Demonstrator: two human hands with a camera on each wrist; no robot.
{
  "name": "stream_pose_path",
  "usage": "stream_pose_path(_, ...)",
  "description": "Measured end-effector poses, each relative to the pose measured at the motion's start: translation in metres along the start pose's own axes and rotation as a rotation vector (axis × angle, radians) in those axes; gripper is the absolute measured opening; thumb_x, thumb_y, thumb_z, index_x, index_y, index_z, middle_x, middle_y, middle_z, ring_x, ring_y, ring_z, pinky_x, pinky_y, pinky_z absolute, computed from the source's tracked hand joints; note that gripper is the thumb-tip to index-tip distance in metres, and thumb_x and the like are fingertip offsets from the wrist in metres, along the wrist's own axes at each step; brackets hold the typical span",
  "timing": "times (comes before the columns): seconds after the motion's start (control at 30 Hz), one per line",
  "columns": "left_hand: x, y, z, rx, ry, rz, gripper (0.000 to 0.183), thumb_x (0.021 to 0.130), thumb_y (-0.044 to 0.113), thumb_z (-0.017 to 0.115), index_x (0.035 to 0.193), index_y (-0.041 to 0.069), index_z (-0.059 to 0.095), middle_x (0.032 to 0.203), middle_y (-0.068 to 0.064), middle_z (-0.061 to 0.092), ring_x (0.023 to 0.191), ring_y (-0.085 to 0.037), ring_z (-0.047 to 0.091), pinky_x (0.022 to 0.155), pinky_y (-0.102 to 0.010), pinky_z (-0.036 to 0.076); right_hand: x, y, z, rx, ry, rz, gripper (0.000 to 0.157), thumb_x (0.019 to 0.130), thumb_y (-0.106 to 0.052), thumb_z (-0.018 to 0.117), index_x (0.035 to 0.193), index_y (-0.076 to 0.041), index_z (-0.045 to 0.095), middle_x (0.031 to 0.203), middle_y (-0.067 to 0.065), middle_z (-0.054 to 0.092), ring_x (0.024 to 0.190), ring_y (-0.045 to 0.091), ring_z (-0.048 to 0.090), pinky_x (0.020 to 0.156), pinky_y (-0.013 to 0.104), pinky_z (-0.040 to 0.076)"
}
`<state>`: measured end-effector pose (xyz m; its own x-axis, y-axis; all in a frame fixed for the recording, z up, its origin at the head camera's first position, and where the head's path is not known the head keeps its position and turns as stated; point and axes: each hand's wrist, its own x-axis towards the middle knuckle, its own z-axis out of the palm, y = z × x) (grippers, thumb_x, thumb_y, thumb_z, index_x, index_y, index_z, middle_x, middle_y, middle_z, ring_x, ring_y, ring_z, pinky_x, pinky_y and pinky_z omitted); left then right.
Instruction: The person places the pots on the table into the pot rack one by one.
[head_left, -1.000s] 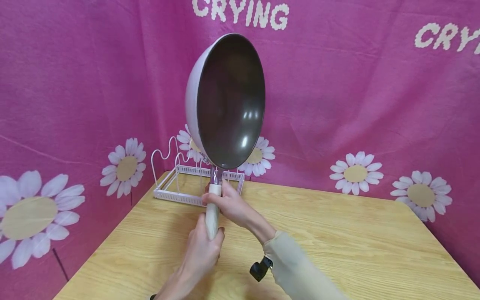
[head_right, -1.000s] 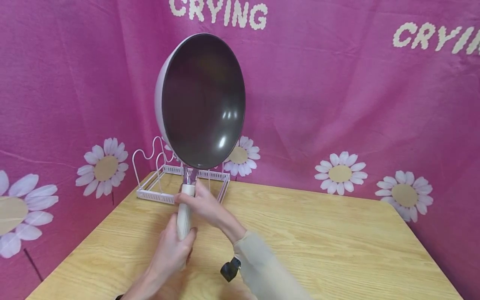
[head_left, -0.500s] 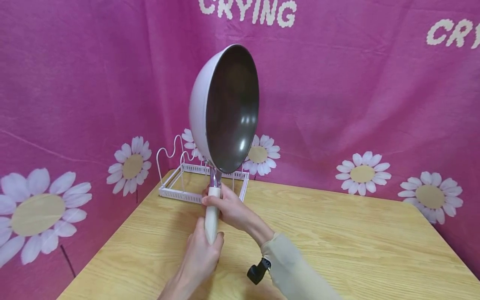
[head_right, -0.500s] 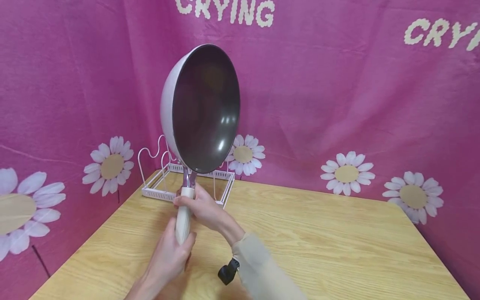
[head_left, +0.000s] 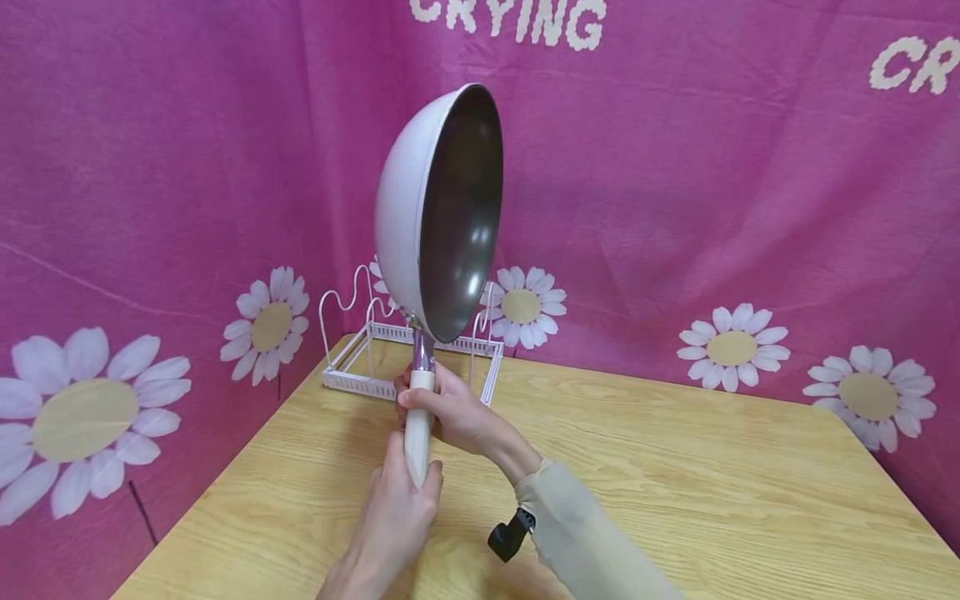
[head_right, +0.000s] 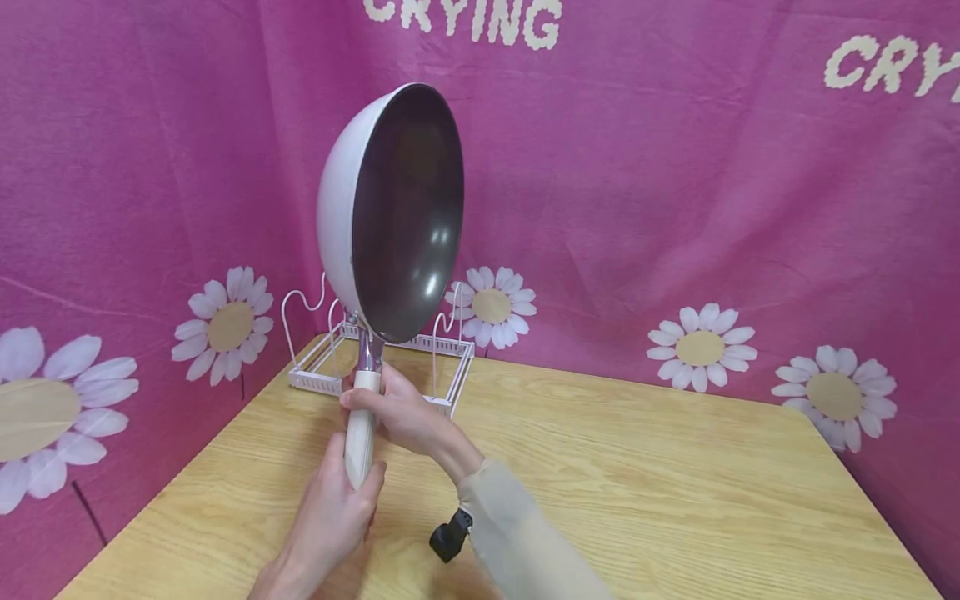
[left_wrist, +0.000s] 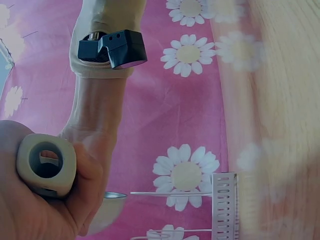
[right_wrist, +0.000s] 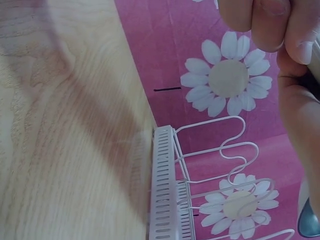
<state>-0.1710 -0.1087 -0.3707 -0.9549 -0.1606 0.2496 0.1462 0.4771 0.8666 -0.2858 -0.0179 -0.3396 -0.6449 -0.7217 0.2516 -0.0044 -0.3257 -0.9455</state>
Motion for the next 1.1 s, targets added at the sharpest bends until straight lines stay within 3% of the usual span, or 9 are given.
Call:
stream_pose_path(0.3,-0.003,-0.003,0.000,0.010,-0.020,-0.039,0.035,0.092,0.012,0.062,0.120,0.000,0.045,0.071,-0.005,0.051,0.054,-0.015,0.047,0.045,-0.029,0.041,0.000,0.012,-0.004,0.053,-0.008,0.019,0.024,0.089,-0.004,0.056,0.107,-0.013,0.042,0.091,-0.002,0.054,0.079,0.009,0.052,0.073,0.021,0.047)
stream_pose_path(0.7,-0.006,-0.010,0.002,0.026,-0.109,-0.076,0.040,0.094,0.015,0.059,0.127,-0.001,0.042,0.070,-0.004,0.051,0.051,-0.014,0.047,0.042,-0.029,0.040,-0.005,0.033,-0.013,0.131,-0.009,0.050,0.020,0.092,-0.001,0.049,0.107,-0.014,0.045,0.087,-0.005,0.055,0.078,0.009,0.052,0.074,0.020,0.046)
stream_pose_path(1.1,-0.010,-0.011,0.008,0.032,-0.156,-0.071,0.039,0.096,0.017,0.057,0.124,-0.003,0.039,0.072,-0.006,0.055,0.053,-0.015,0.051,0.044,-0.029,0.042,-0.012,0.042,-0.019,0.131,-0.052,0.003,0.012,0.093,-0.006,0.052,0.100,-0.014,0.048,0.085,-0.005,0.055,0.077,0.008,0.051,0.072,0.020,0.045)
